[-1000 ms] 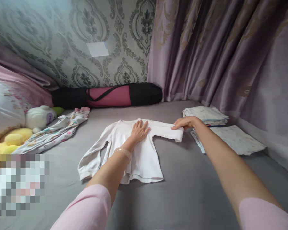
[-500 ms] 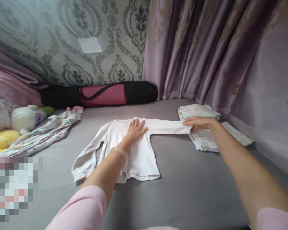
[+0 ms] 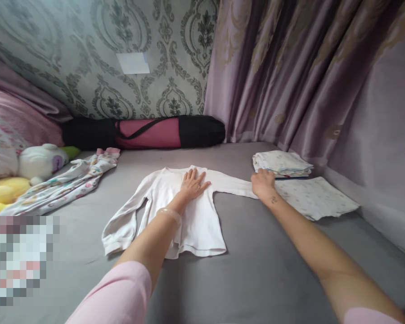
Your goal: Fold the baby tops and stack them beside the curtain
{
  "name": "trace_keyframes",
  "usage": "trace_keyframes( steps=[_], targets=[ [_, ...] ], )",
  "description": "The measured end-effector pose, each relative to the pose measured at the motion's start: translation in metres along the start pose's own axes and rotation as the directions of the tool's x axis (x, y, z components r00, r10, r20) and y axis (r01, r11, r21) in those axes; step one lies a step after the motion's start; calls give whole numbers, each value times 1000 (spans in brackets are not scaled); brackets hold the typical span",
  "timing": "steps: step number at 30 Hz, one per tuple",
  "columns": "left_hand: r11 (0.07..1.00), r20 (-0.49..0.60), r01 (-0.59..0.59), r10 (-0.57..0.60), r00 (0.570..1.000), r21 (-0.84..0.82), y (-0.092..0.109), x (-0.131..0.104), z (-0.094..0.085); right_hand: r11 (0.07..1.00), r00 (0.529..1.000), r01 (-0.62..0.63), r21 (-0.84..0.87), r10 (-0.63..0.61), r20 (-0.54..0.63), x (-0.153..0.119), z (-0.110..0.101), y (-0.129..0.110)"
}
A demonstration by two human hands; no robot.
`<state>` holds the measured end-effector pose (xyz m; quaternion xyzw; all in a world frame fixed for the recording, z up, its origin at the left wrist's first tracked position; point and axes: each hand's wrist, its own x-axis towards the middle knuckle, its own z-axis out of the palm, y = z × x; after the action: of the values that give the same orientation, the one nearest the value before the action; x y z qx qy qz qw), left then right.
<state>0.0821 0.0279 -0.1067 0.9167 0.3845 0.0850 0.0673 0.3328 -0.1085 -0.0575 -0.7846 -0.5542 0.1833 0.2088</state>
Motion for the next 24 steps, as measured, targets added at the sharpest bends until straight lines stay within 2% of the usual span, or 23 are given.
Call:
trace_keyframes(
  steps=[1, 3, 6, 9, 13, 18, 24],
  targets=[
    [1000, -7, -2, 2, 1000, 3, 0, 0, 1, 997, 998, 17, -72, -21, -56, 0, 9, -14],
    [1000, -19, -4, 4, 1000, 7, -1, 1, 3, 965, 990, 125, -229, -136, -36, 2, 32, -47],
    [1000, -13, 0, 0, 1000, 10, -4, 1, 7, 941, 970, 239, -240, -244, 9, 8, 71, -93],
    [1000, 4, -9, 9, 1000, 23, -7, 2, 9, 949, 976, 218, -226, -219, 24, 15, 100, -113],
    [1000, 12, 2, -2, 1000, 16, -7, 3, 9, 973, 996, 79, -216, -69, 53, 15, 108, -107],
    [1000, -13, 4, -4, 1000, 26, -4, 1, 5, 960, 995, -72, -271, 87, 43, 1, 93, -93],
    [999, -9, 4, -3, 1000, 52, -3, 0, 3, 925, 968, -233, -301, 251, 25, -15, 77, -76]
  ],
)
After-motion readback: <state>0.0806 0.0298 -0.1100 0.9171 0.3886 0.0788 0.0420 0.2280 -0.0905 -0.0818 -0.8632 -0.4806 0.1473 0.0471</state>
